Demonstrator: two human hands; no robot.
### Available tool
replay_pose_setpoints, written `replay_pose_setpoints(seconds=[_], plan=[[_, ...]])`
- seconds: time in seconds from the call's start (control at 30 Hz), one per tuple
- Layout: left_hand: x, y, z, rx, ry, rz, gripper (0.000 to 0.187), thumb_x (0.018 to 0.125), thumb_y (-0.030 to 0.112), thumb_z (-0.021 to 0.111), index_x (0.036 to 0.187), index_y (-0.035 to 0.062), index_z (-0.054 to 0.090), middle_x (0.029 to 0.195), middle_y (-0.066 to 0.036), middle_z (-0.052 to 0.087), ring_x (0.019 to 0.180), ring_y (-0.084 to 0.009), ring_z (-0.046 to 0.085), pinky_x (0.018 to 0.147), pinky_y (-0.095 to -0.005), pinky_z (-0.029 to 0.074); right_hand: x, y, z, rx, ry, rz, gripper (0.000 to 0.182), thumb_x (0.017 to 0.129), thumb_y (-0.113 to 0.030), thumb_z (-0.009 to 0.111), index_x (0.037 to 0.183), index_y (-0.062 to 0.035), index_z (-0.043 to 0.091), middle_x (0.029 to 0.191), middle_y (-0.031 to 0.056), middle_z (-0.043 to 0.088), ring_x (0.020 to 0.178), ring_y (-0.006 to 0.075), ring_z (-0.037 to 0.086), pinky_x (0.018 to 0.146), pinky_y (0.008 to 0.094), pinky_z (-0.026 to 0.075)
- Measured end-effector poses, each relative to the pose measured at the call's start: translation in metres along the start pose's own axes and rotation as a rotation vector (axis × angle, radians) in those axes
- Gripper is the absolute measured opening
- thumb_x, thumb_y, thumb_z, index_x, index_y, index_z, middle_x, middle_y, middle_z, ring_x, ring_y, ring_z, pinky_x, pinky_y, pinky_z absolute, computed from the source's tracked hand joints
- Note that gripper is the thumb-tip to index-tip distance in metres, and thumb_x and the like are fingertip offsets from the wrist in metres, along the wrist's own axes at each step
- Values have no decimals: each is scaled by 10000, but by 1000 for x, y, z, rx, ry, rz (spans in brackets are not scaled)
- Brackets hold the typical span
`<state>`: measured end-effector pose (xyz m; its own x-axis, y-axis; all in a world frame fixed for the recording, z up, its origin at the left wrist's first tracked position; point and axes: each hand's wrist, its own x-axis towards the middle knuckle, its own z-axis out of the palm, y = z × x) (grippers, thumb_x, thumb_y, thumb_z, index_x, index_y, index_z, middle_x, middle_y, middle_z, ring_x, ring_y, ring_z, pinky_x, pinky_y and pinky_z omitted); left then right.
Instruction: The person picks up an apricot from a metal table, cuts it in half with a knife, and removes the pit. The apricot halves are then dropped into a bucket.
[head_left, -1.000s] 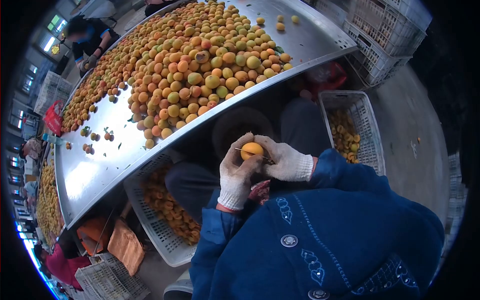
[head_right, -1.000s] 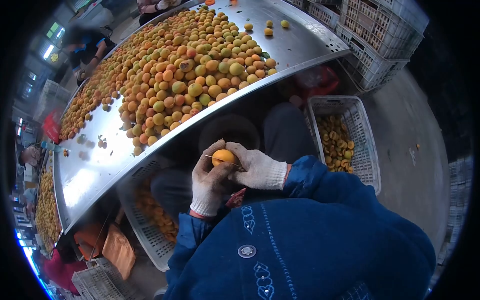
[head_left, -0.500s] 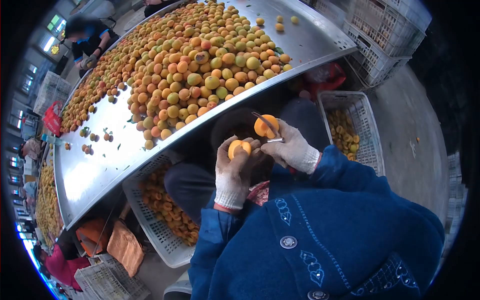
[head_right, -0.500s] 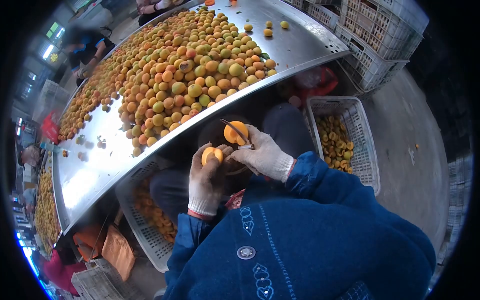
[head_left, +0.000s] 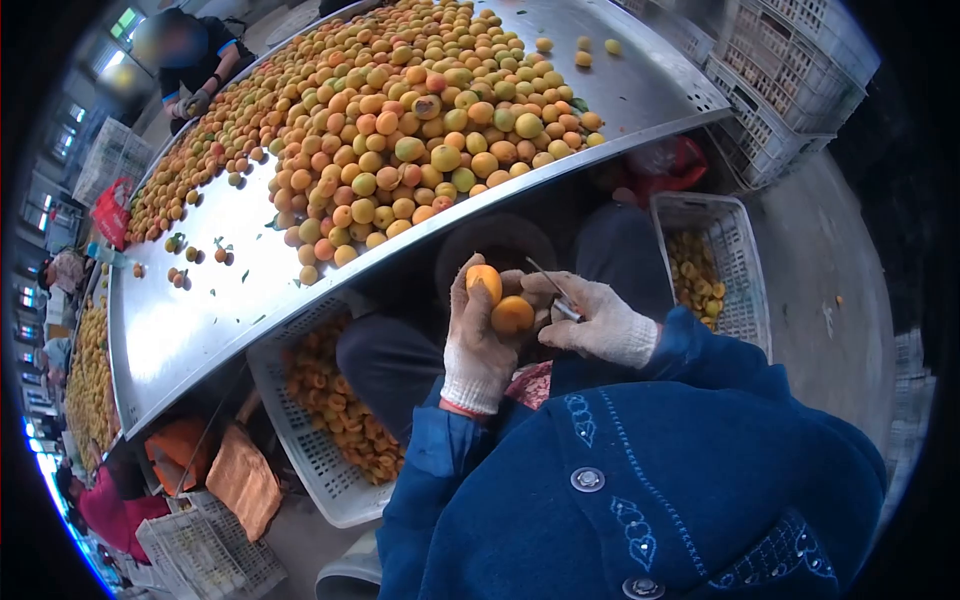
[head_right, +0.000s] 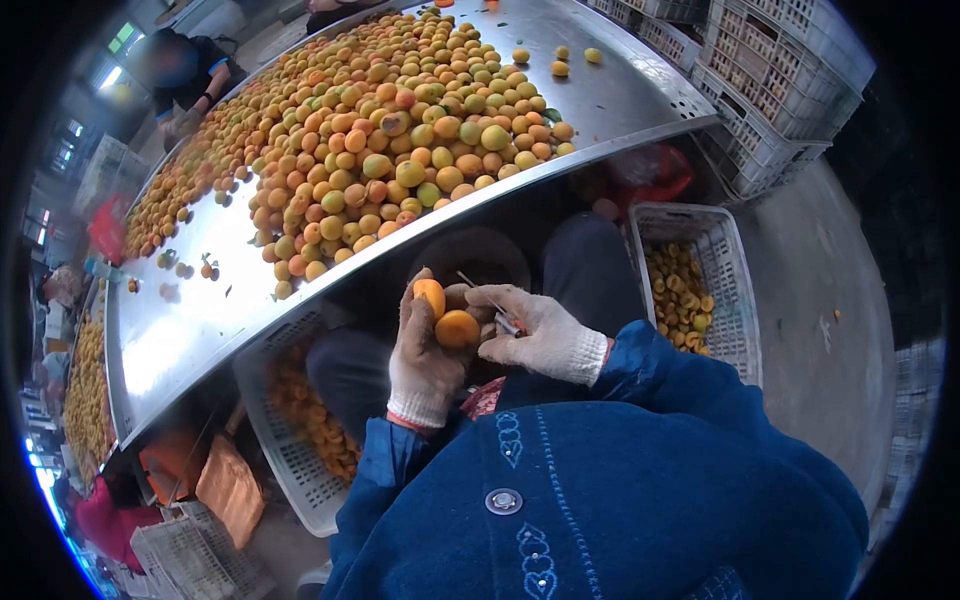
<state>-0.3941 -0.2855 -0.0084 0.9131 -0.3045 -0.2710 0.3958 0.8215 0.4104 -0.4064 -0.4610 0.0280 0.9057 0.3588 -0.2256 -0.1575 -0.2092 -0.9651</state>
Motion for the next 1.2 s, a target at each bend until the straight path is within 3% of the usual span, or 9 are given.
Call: replay_pose_setpoints(seconds=[0.07, 0.1, 0.2, 0.37, 0.7, 0.8, 0.87, 1.0, 1.2], plan=[[-1, 0, 2, 201, -42, 24, 494, 941, 237, 585, 1368, 116, 368, 1115, -141, 556, 1006, -259, 599, 882, -426, 517, -4, 5, -5, -69, 93, 103, 394, 855, -79, 666, 1226, -9, 554, 938, 77, 615, 786, 147, 625, 697, 269, 518], [-4, -1, 5, 296, -24, 55, 511, 911, 177, 601, 1366, 102, 383, 1055, -119, 553, 894, -212, 616, 849, -366, 524, -5, 5, -7, -70, 102, 110, 394, 855, -79, 666, 1226, -9, 554, 938, 77, 615, 786, 147, 625, 697, 269, 518], [-7, -6, -3, 552, -60, 88, 498, 891, 125, 602, 1350, 81, 415, 1041, -103, 552, 869, -187, 619, 836, -321, 523, 2, -5, -16, 557, 297, 59, 54, 892, -61, 593, 937, -31, 593, 549, -27, 451, 417, 55, 423, 394, 231, 290], [-11, -11, 4, 538, -105, 26, 508, 861, 70, 630, 1326, 42, 427, 939, -116, 590, 794, -194, 632, 758, -352, 550, 17, -59, -13, 679, 301, -395, 98, 941, -94, 533, 962, -17, 590, 498, -11, 388, 403, 81, 354, 409, 259, 294], [-17, -15, 9, 691, -103, -26, 410, 870, 103, 648, 1241, 64, 477, 995, -115, 592, 735, -151, 636, 664, -256, 541, 20, -52, -3, 484, 262, -428, 112, 899, -51, 622, 1010, -36, 617, 699, 28, 591, 588, 81, 555, 527, 213, 432], [-18, -13, 13, 746, -63, -71, 392, 886, 111, 663, 1208, -4, 471, 1073, -121, 593, 929, -174, 630, 819, -280, 532, 21, -47, -3, 410, 287, -467, 124, 893, -50, 632, 1015, -39, 616, 748, 32, 607, 637, 82, 575, 562, 209, 449], [-19, -18, 12, 698, -71, -38, 373, 877, 113, 649, 1208, 49, 489, 867, -81, 620, 591, -104, 594, 515, -208, 478, 18, -51, -2, 384, 258, -458, 131, 888, -51, 640, 1016, -38, 614, 773, 32, 612, 663, 79, 580, 576, 211, 457], [-21, -23, 6, 769, -28, -57, 384, 880, 133, 649, 1222, 47, 498, 909, -80, 624, 642, -109, 608, 558, -211, 486, 22, -43, 0, 110, 221, -627, 112, 866, -74, 670, 957, -40, 616, 824, 9, 622, 770, 65, 583, 672, 234, 492], [-24, -28, 0, 930, -65, -23, 431, 871, 164, 649, 1256, 36, 506, 1019, -75, 617, 853, -153, 625, 739, -261, 513, 22, -49, -3, 493, 92, -247, 77, 876, -97, 659, 910, -48, 611, 726, 0, 598, 657, 63, 574, 574, 228, 477]])
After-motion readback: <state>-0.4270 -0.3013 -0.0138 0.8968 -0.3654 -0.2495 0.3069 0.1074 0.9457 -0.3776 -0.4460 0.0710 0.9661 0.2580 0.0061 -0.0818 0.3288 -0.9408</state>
